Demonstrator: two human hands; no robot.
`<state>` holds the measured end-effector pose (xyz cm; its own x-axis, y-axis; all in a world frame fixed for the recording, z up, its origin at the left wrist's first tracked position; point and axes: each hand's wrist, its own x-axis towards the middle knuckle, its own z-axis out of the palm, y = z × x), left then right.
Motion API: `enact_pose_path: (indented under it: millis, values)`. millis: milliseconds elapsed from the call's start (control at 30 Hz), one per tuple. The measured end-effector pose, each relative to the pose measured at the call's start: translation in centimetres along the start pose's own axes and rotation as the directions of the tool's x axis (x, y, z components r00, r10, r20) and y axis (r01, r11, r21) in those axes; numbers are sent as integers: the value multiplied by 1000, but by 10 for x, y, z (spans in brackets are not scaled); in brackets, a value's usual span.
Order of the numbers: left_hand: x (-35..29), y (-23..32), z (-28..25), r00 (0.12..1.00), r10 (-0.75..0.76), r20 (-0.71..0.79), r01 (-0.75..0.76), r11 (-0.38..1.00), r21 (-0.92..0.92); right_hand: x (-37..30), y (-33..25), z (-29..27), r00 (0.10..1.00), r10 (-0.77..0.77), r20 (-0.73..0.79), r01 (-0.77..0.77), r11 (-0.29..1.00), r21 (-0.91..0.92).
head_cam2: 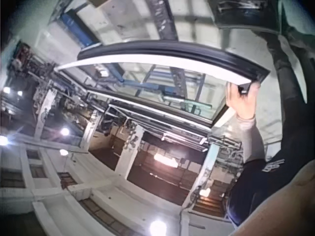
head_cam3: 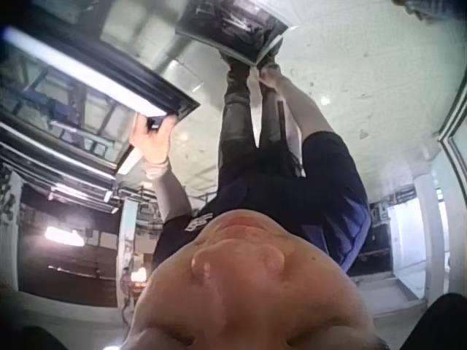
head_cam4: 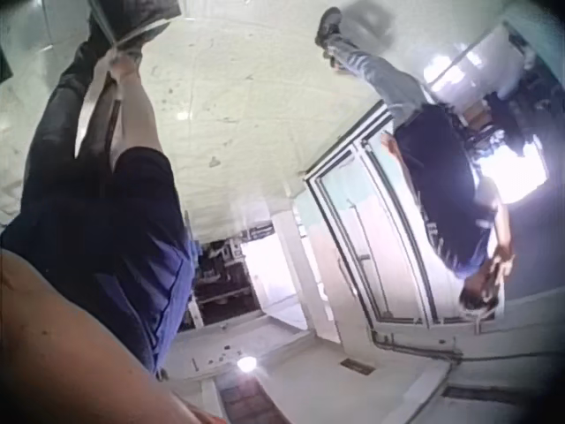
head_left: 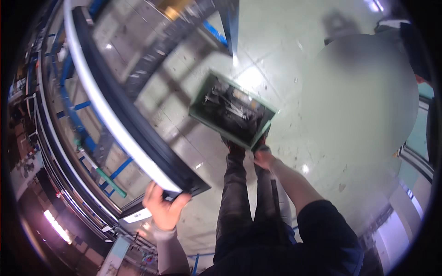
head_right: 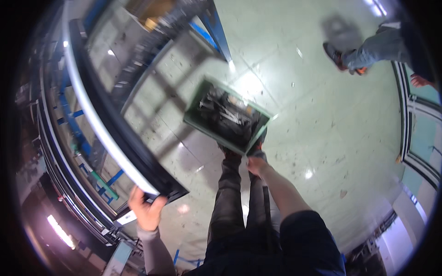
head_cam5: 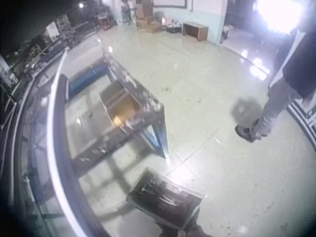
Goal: Assemble and secure metal window or door frames using clamps and manual handling.
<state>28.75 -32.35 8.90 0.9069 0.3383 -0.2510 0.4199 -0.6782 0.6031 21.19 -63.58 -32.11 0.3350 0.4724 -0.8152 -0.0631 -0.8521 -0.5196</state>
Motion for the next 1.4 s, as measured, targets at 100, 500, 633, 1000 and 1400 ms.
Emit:
enact_pose_path:
  millis: [100, 500, 633, 1000, 1400]
  values:
    - [10, 1, -3, 993, 26, 111, -25, 1000, -8, -123, 89, -4, 995, 98, -14, -99, 982, -160]
    - [-20, 12, 5, 927, -203, 316, 218, 976, -12, -250, 89, -177, 829, 366, -423, 190, 528, 828]
    - [-29, 25, 70, 934, -226, -275, 307, 903, 301, -256, 105, -216, 855, 38, -517, 390, 611, 689]
    - [-19, 90, 82, 792, -552, -261, 609, 677, 414, -453, 399, -214, 545, 818, -183, -171, 322, 931]
    - [-17, 85, 88, 806, -550, -219, 589, 707, 392, -315, 266, -318, 852, 120, -510, 416, 437, 798]
